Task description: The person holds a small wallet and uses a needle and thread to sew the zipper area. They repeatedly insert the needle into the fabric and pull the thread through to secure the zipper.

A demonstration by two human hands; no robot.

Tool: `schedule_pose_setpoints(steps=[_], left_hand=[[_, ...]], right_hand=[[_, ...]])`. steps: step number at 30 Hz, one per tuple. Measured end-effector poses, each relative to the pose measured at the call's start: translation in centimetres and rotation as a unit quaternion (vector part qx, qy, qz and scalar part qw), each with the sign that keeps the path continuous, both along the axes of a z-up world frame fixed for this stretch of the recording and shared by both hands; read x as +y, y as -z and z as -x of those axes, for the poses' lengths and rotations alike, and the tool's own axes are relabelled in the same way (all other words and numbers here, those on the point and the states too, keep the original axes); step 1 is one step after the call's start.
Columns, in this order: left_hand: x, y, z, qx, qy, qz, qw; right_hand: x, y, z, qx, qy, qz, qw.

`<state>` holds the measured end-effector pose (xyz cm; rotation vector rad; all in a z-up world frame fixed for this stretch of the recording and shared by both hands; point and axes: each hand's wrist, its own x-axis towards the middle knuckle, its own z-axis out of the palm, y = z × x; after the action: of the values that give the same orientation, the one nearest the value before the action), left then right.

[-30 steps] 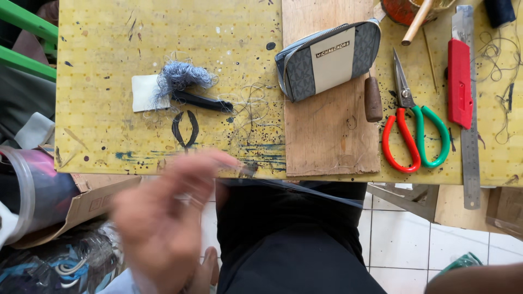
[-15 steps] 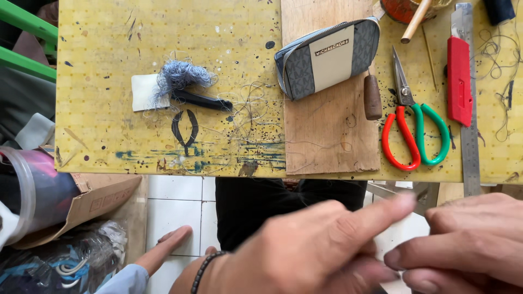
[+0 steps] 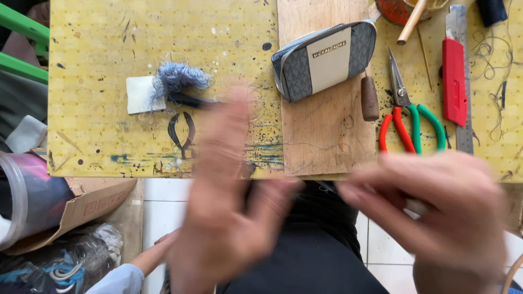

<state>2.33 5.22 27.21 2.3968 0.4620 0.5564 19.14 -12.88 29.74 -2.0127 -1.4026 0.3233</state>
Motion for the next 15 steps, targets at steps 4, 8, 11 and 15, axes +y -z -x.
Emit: schedule_pose_setpoints(steps=[4, 8, 11, 15], left_hand=[[-0.6, 1.4, -3.6, -0.051, 0.178, 0.201, 0.962], [3.8, 2.0, -3.4, -0.050, 0.182, 0.150, 0.970], [7.4, 4.7, -2.9, -0.050, 0.001, 0.087, 0.995], [8.0, 6.2, -3.8, 0.052, -0.124, -0.226, 0.965]], right_hand=[[1.7, 2.4, -1.2, 0.113, 0.021, -0.060, 0.992], [-1.4, 2.7, -3.5, 0.131, 0.068, -0.055, 0.988], [-4.6, 5.0, -5.7, 0.164, 0.178, -0.025, 0.970], [-5.6, 7.1, -6.9, 0.190, 0.258, -0.051, 0.946]])
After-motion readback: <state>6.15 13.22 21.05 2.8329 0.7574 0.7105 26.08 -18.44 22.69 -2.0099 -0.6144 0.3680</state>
